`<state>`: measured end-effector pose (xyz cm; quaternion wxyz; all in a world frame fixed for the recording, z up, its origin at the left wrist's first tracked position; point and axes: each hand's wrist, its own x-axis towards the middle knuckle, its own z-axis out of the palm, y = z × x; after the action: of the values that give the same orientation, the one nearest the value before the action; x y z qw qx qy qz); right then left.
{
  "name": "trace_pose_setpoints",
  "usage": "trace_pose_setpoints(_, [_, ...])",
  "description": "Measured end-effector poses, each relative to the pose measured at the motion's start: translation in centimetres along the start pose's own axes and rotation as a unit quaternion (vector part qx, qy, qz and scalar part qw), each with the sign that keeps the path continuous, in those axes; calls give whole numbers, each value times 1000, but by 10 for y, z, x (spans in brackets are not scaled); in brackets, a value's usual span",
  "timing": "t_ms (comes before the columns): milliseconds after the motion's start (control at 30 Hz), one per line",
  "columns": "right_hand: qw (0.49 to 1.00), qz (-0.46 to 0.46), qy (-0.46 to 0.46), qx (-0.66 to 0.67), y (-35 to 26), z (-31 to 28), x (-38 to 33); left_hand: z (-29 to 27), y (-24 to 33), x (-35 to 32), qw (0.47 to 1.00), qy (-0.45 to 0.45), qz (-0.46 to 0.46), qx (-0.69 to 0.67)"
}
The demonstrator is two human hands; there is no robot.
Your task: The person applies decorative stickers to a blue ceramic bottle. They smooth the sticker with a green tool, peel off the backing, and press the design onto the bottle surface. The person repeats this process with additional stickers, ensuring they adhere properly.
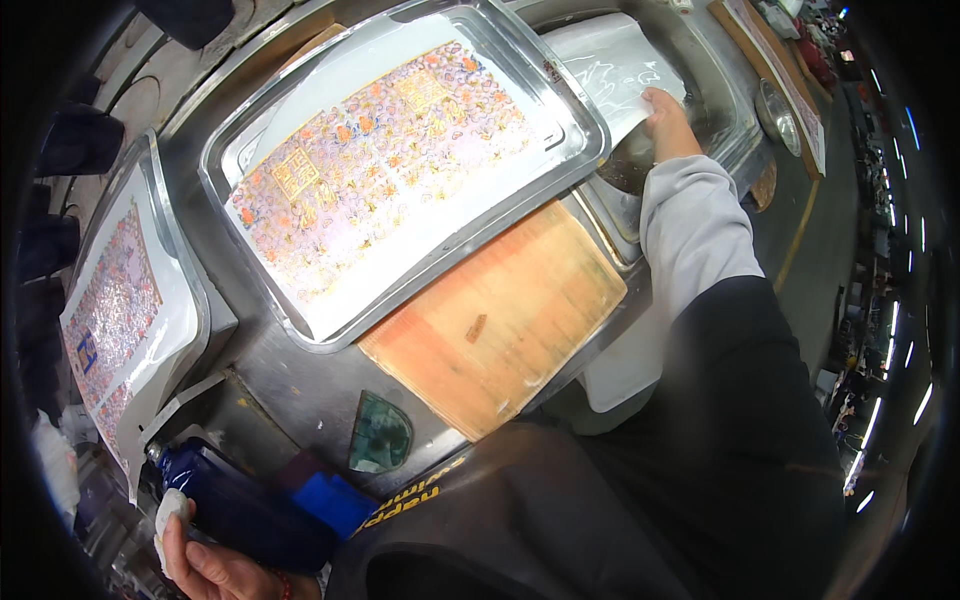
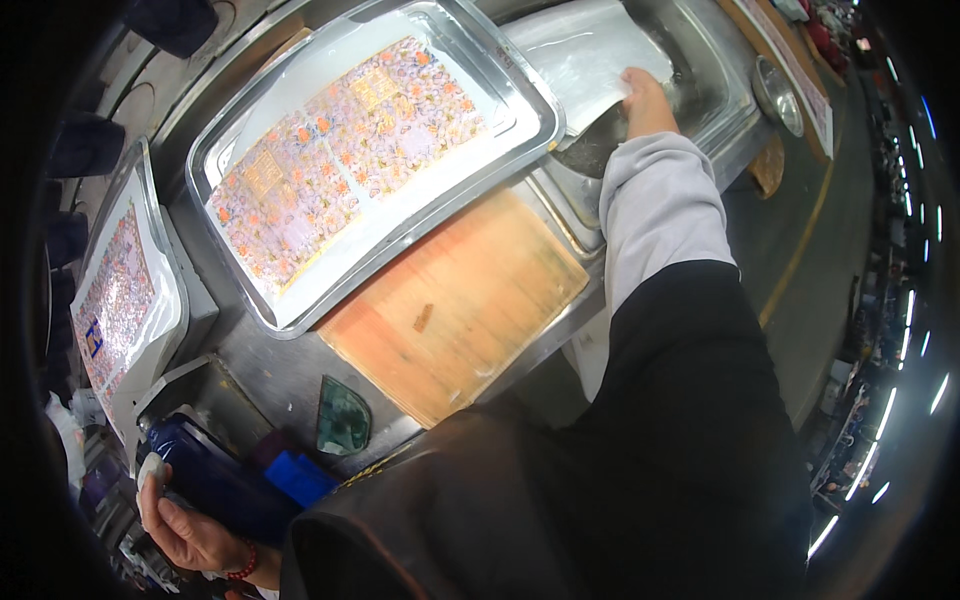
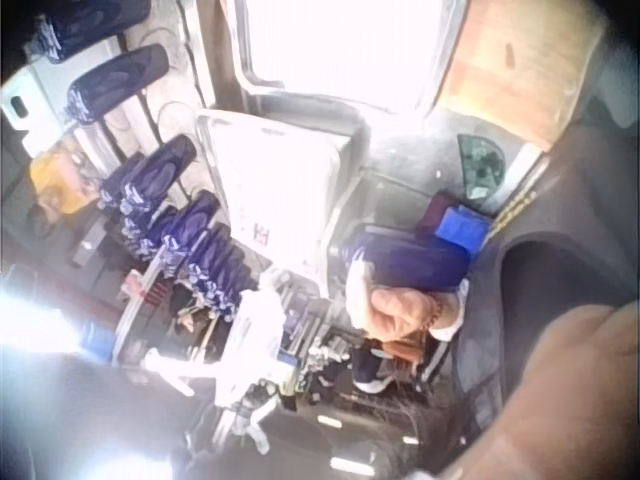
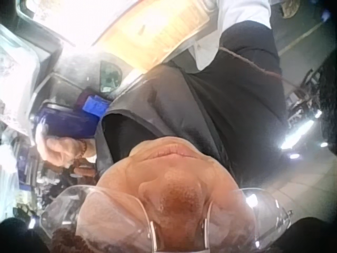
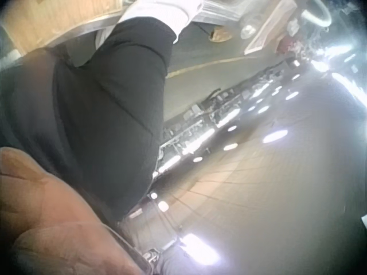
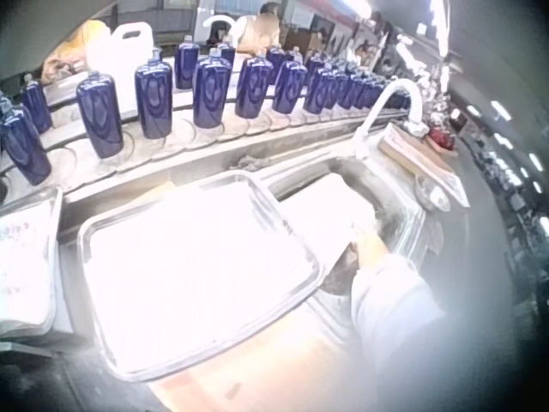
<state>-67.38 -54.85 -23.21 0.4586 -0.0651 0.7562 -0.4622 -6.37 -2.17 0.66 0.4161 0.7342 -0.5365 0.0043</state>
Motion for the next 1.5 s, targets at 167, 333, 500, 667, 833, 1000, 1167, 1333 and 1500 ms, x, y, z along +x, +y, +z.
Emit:
trace_pose_setpoints(167, [995,-45,-23,84,-9,3,-8,-2,8,-4,1000,9,7,1])
trace_pose_setpoints(333, [989,-53,-73,119,-21,7,-7,-10,11,-6,1000,-4,29,-9])
trace_pose_setpoints(500, [987,-102,-74,97,-43,2,-3,-17,16,-14,999,-13,48,-6])
trace_pose_setpoints(667, [983,-135,-85,89,-59,-3,-8,-19,16,-23,999,-14,29,-16])
trace_pose_setpoints(833, [974,-164,-81,134,-70,-4,-18,-23,4,-33,999,-5,24,-22])
trace_pose_setpoints(1000, [961,-152,-84,217,-93,-1,-28,-27,-8,-48,1000,20,1,9])
trace_pose_setpoints(1167, [949,-126,-92,273,-114,-4,-36,-32,-18,-60,1000,25,-3,-1])
trace_pose_setpoints(1333, [951,-165,-80,248,-129,-19,-45,-26,-30,-73,998,47,-28,-26])
trace_pose_setpoints(1500, [937,-167,-98,291,-148,-39,-55,-7,-46,-86,992,57,-47,-100])
